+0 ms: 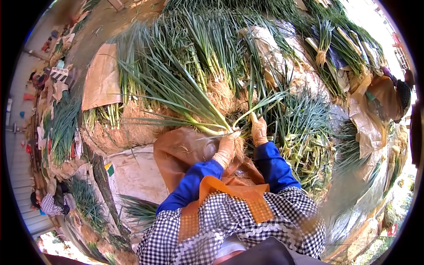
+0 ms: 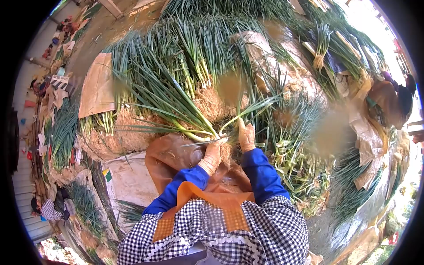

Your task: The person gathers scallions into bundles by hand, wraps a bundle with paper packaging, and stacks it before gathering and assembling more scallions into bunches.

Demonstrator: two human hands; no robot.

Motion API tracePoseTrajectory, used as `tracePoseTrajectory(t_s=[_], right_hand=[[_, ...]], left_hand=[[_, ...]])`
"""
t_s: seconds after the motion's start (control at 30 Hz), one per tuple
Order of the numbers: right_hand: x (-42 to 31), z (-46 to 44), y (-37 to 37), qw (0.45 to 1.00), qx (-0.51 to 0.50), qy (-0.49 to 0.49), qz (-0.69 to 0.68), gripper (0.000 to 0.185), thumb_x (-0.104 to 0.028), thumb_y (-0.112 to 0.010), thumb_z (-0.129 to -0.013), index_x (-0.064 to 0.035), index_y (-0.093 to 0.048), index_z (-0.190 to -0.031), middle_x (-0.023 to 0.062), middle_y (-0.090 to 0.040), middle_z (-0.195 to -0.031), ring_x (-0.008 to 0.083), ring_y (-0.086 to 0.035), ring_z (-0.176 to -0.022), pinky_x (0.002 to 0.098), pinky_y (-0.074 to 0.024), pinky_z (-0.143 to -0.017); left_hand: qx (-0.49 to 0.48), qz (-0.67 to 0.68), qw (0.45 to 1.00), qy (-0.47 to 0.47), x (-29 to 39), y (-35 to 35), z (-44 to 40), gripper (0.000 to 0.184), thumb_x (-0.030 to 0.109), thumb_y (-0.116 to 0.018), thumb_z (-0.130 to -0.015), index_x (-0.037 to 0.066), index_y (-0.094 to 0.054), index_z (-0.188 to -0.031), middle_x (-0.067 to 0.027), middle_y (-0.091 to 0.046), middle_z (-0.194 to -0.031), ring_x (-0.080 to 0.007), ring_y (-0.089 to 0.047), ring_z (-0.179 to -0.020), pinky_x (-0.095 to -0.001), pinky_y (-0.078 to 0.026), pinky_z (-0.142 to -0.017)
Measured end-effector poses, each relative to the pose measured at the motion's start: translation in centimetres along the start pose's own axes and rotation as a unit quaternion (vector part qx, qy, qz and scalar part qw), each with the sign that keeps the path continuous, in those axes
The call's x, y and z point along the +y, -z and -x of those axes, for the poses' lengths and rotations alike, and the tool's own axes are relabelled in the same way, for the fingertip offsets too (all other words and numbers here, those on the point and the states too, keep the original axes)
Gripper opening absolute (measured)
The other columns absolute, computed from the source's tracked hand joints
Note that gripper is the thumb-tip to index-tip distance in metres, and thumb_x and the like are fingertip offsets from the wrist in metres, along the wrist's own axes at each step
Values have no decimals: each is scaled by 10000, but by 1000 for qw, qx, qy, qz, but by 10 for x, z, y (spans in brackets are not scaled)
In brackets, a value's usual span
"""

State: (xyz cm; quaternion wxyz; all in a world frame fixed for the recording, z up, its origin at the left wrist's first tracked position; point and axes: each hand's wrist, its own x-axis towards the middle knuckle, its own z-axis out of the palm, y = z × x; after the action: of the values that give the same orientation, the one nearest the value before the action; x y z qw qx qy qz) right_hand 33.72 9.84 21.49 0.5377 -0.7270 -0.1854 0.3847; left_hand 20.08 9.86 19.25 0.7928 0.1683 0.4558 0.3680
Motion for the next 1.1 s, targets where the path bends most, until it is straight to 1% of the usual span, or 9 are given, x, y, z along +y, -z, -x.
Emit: tracePoseTrajectory(t_s=[0.07, 0.2, 0.33, 0.4, 0.47, 0.57, 0.67, 0.8, 1.1], right_hand=[[35, -13, 7, 990, 33, 118, 76, 321, -310, -572, -846, -3, -621, -925, 128, -646, -762, 215, -603, -686, 316, -456, -643], [1, 19, 16, 948, 67, 173, 257, 231, -271, -577, -834, -54, -632, -895, 151, -640, -781, 315, -612, -701, 350, -478, -632], [-6, 42, -4, 931, 69, 311, 181, 166, -203, -607, -819, -46, -602, -870, 118, -617, -767, 275, -603, -686, 360, -475, -595], [-23, 41, -8, 979, -25, 71, -189, 124, -199, -559, -864, -77, -575, -850, 20, -572, -770, 104, -536, -651, 265, -453, -571], [-34, 28, 0, 961, -43, 15, -273, 124, -208, -533, -880, -91, -565, -858, -5, -559, -747, 85, -510, -607, 232, -428, -529], [-22, -4, 23, 967, -193, -25, -163, 141, -214, -529, -884, -81, -567, -858, -28, -527, -669, 75, -482, -579, 209, -398, -544], [-47, 10, 13, 951, -297, -52, -69, 195, -235, -519, -888, -47, -559, -856, -12, -527, -670, 75, -465, -578, 206, -382, -548], [-48, 30, 1, 957, -281, -61, -44, 223, -258, -540, -871, -36, -556, -864, -9, -529, -695, 73, -461, -575, 197, -381, -529], [-66, 71, 114, 985, -64, -75, -142, 133, -296, -561, -857, -171, -522, -839, -78, -436, -623, 38, -349, -513, 179, -265, -462]], left_hand=[[1, -17, 1000, 1, -4, 2, -5, 119, 56, -622, -758, 20, -610, -870, -28, -582, -831, -134, -515, -754, -247, -426, -704], [-6, -72, 995, -65, -12, 0, -9, 165, -6, -599, -769, 32, -568, -927, -25, -556, -868, -137, -525, -810, -251, -447, -738], [36, -12, 994, -103, -13, -5, -8, 191, -16, -594, -773, 44, -577, -953, -31, -573, -886, -159, -544, -824, -271, -459, -759], [-18, 23, 998, 50, -6, 0, -7, 190, 14, -607, -782, 53, -584, -967, -41, -599, -900, -169, -571, -823, -284, -476, -753], [-53, 129, 985, 102, 6, 1, -2, 209, 111, -647, -789, 47, -583, -977, -69, -618, -934, -190, -591, -840, -319, -490, -771], [-120, 166, 963, 177, 50, -9, 23, 138, 102, -632, -795, 33, -575, -900, -92, -616, -890, -202, -585, -843, -333, -478, -811], [-151, 93, 970, 164, 44, -1, 14, 83, 74, -629, -783, 37, -592, -847, -74, -619, -768, -191, -606, -701, -309, -516, -658], [-12, 137, 978, 158, 26, -14, 14, 143, 93, -586, -790, 13, -612, -906, -100, -635, -820, -220, -611, -720, -332, -517, -667], [-55, 215, 973, 55, 56, -2, -8, 191, -2, -544, -762, -77, -562, -936, -153, -627, -868, -276, -618, -865, -369, -514, -783]])
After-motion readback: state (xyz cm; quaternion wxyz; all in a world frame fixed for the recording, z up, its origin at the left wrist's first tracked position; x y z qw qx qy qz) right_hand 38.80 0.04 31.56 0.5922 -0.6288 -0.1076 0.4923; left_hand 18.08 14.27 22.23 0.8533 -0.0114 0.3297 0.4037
